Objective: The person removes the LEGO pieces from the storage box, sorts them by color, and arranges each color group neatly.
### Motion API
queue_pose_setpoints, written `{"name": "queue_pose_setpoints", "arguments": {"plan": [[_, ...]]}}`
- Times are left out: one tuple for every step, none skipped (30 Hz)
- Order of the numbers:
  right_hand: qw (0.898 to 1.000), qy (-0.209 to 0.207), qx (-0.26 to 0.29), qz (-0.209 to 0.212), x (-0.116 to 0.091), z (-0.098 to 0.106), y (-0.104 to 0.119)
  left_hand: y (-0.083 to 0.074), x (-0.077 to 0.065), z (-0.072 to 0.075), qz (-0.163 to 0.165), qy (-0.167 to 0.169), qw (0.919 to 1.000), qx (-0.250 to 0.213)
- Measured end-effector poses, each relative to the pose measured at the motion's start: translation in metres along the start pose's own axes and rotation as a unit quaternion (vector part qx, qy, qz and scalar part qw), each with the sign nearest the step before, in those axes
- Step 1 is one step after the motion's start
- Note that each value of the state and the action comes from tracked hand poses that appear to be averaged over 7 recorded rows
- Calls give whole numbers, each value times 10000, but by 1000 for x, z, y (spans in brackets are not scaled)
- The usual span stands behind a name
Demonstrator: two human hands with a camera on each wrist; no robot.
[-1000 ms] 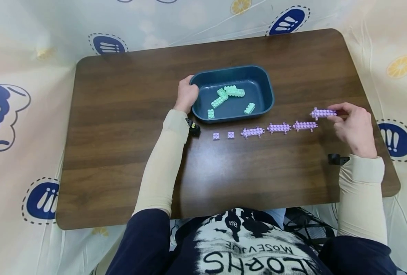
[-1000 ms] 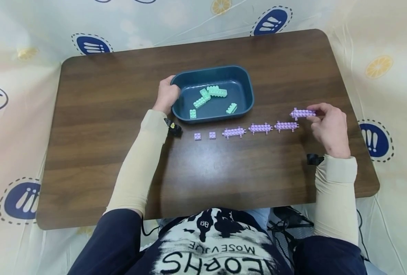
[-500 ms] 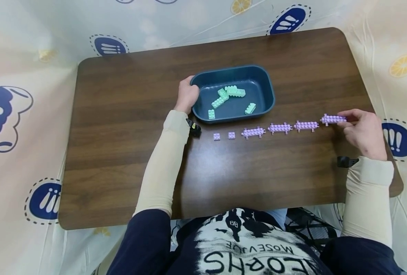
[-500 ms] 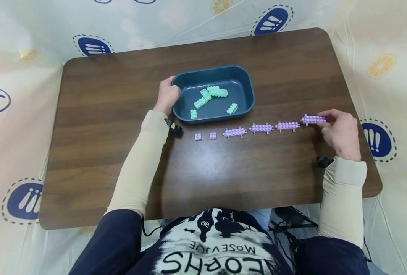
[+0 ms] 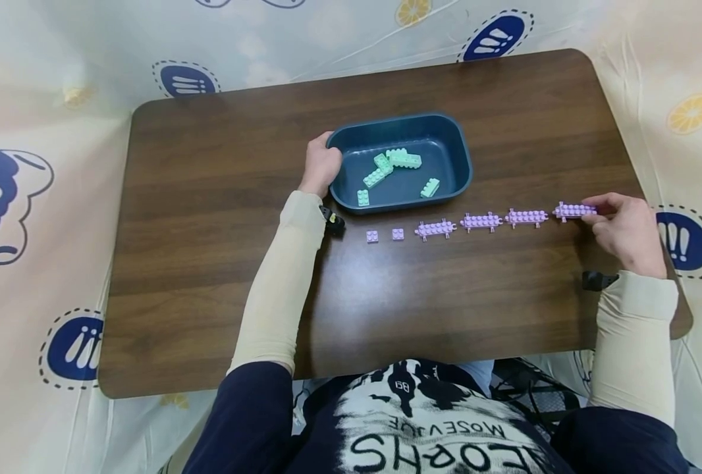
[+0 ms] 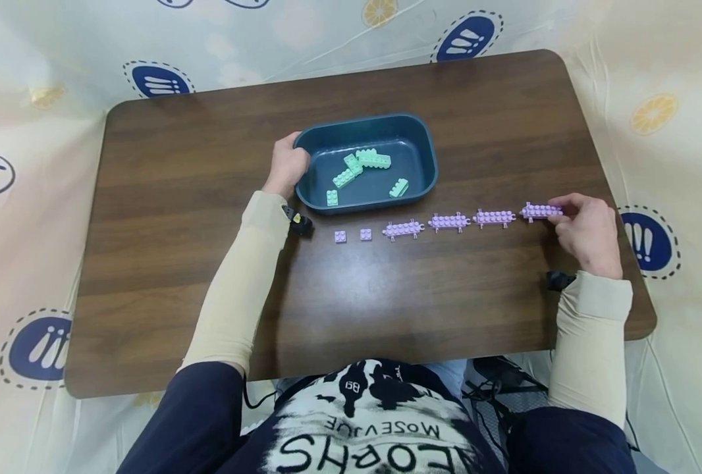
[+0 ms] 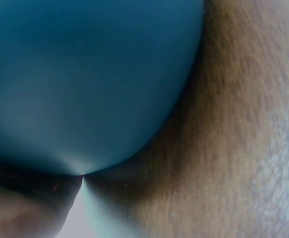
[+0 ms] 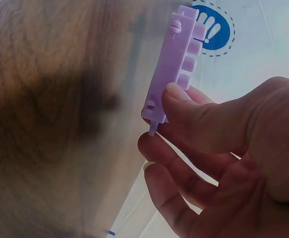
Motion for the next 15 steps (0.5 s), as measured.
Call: {"name": "queue_pose_setpoints", "arguments": {"plan": [[10000,-16,-16,2,0,0,-1,0,0,0,-7,9,10000,-1],[10000,-20,-18,-1,1,0,-1,0,0,-1,-14,16,10000,-7],[10000,-19,-22,-4,1,-1,-1,0,1,-1,-16,19,10000,-16],[10000,-12,-19,-13,1,-1,-2,0,1,-1,-15,23,10000,-30],[10000,-8,-22,-15,2,-1,-2,-1,2,-1,-12,23,10000,-40],[10000,-2,-19,-15,2,-1,-2,-1,2,-1,-3,19,10000,-46],[10000,1,-23,-4,3,-1,-2,-1,2,-1,8,14,10000,-45],[10000,8,-19,9,3,-2,-2,-1,3,-1,11,8,10000,-45],[10000,6,-24,32,4,-2,-2,-1,3,-1,24,-1,10000,-34],[10000,-6,-37,57,4,-2,-2,-1,3,-1,34,-10,10000,-22],[10000,-16,-44,79,4,-2,-2,-1,3,-1,37,-17,10000,-13],[9999,-14,-42,98,4,-2,-2,-1,3,-1,44,-24,10000,-9],[9999,-10,-41,109,4,-2,-2,-1,3,-1,44,-30,10000,-3],[9999,1,-27,107,4,-2,-2,-1,2,-1,41,-37,10000,2],[10000,19,-12,89,4,-3,-2,-1,2,-1,44,-44,10000,-2]]}}
Point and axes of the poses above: each hand's wrist, its own x-axis towards the middle knuckle, its own z-axis out of the back of the hand, y = z × x, the point moved 4 cm from there along x, towards the middle knuckle, and after that the axes turned 3 degrees about -z, right-handed, at the moved point
